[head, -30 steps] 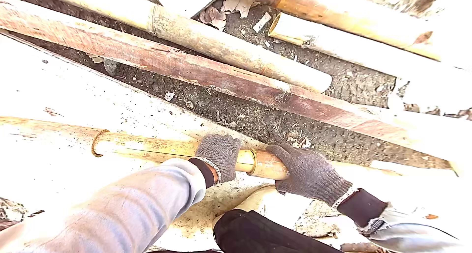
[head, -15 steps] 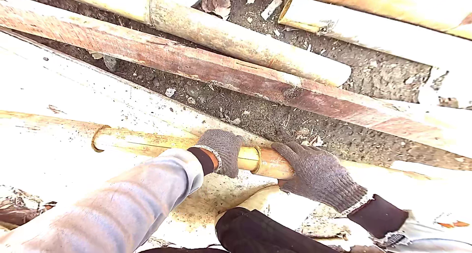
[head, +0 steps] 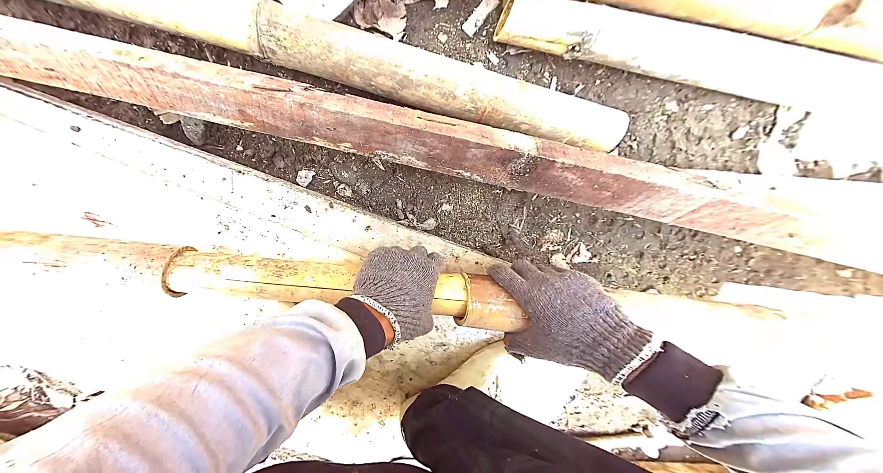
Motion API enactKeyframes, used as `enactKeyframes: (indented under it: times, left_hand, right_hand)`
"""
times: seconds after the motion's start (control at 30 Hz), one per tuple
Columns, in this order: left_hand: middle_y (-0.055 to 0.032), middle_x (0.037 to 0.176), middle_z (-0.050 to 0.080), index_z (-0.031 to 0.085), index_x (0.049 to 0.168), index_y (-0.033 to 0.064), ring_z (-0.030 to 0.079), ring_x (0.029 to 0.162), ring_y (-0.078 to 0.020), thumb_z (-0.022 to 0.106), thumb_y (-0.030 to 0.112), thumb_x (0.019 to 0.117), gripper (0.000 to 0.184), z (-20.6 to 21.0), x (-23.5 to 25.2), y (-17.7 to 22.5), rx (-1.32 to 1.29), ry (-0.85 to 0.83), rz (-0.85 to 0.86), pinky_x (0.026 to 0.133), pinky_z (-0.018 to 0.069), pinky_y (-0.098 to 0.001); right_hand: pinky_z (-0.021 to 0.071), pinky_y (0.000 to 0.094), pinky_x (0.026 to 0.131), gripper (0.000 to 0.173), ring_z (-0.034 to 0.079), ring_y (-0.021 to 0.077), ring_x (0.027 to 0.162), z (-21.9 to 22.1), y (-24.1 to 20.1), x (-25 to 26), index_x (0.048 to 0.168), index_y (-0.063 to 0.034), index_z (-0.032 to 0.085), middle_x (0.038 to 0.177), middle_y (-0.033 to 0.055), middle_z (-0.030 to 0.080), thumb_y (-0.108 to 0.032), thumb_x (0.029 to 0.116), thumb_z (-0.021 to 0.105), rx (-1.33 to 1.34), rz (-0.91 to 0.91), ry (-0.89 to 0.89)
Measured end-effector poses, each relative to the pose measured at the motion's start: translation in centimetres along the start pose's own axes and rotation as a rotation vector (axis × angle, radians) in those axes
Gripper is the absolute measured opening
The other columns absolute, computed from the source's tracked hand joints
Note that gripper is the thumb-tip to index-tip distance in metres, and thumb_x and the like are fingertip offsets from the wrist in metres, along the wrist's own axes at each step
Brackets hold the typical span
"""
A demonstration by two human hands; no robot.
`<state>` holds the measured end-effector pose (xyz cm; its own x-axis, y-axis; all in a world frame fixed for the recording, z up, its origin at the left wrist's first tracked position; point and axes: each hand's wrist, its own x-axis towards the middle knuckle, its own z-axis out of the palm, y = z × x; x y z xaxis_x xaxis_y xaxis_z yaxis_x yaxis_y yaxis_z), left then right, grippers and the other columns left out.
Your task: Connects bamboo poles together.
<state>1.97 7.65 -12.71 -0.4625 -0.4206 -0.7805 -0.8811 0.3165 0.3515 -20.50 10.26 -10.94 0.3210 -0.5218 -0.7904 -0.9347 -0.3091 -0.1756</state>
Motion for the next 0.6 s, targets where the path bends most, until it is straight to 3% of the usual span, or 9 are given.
enactKeyframes:
  times: [0.17,0.23,0.33,0.43,0.5,0.6]
  left_hand:
    - [-0.0095,0.116,0.067,0.063,0.13,0.0135,0.068,0.097,-0.0311,0.084,0.042,0.0716,0.068,-0.8,0.7,-0.5,-0.026,-0.115,0.011,0.074,0.0559,-0.0535]
    - [-0.0113,0.115,0.068,0.063,0.128,0.0118,0.068,0.098,-0.033,0.086,0.037,0.072,0.066,-1.1,0.6,-0.3,-0.067,-0.094,0.005,0.075,0.0559,-0.0551]
    - [-0.0151,0.124,0.064,0.058,0.137,0.0115,0.065,0.108,-0.0378,0.087,0.023,0.0734,0.071,-0.5,0.1,0.9,-0.098,-0.017,0.034,0.082,0.0562,-0.0559]
    - [-0.0119,0.11,0.069,0.063,0.129,0.0132,0.067,0.1,-0.0339,0.084,0.022,0.073,0.06,0.3,0.6,1.5,-0.064,0.029,0.032,0.077,0.056,-0.0529]
    - [-0.0123,0.101,0.07,0.066,0.12,0.0108,0.069,0.092,-0.0337,0.083,0.027,0.0749,0.051,-0.2,0.7,1.3,-0.094,-0.028,0.038,0.073,0.0554,-0.0554]
    - [-0.0144,0.099,0.07,0.068,0.111,0.0076,0.069,0.091,-0.0344,0.085,0.039,0.075,0.051,-1.3,1.2,1.3,-0.096,-0.14,0.039,0.072,0.0543,-0.0578]
  right_hand:
    - [0.0553,0.0558,0.074,0.099,0.068,0.0315,0.098,-1.0,0.3,0.9,0.146,-0.0264,0.053,0.121,0.0082,0.066,-0.051,0.0583,0.092,0.029,0.034,-0.141]
    - [0.0554,0.0543,0.068,0.096,0.069,0.0298,0.091,-0.5,0.8,1.1,0.142,-0.0292,0.056,0.117,0.0069,0.068,-0.053,0.0553,0.09,0.001,0.024,-0.053]
    - [0.0559,0.053,0.068,0.095,0.069,0.0286,0.089,1.2,1.3,0.7,0.136,-0.0278,0.06,0.112,0.0062,0.068,-0.054,0.0501,0.09,-0.018,-0.003,0.14]
    - [0.0576,0.0526,0.073,0.09,0.07,0.0295,0.093,2.5,1.3,0.3,0.13,-0.0225,0.064,0.111,0.0062,0.071,-0.051,0.0482,0.089,-0.037,-0.022,0.305]
    - [0.0569,0.0531,0.074,0.089,0.07,0.031,0.093,3.1,1.2,0.1,0.129,-0.0184,0.065,0.11,0.0077,0.071,-0.05,0.0492,0.088,-0.056,-0.051,0.364]
    - [0.0572,0.0536,0.081,0.088,0.07,0.0329,0.099,3.5,1.0,-0.5,0.129,-0.0146,0.066,0.113,0.0104,0.071,-0.05,0.0515,0.089,-0.087,-0.079,0.399]
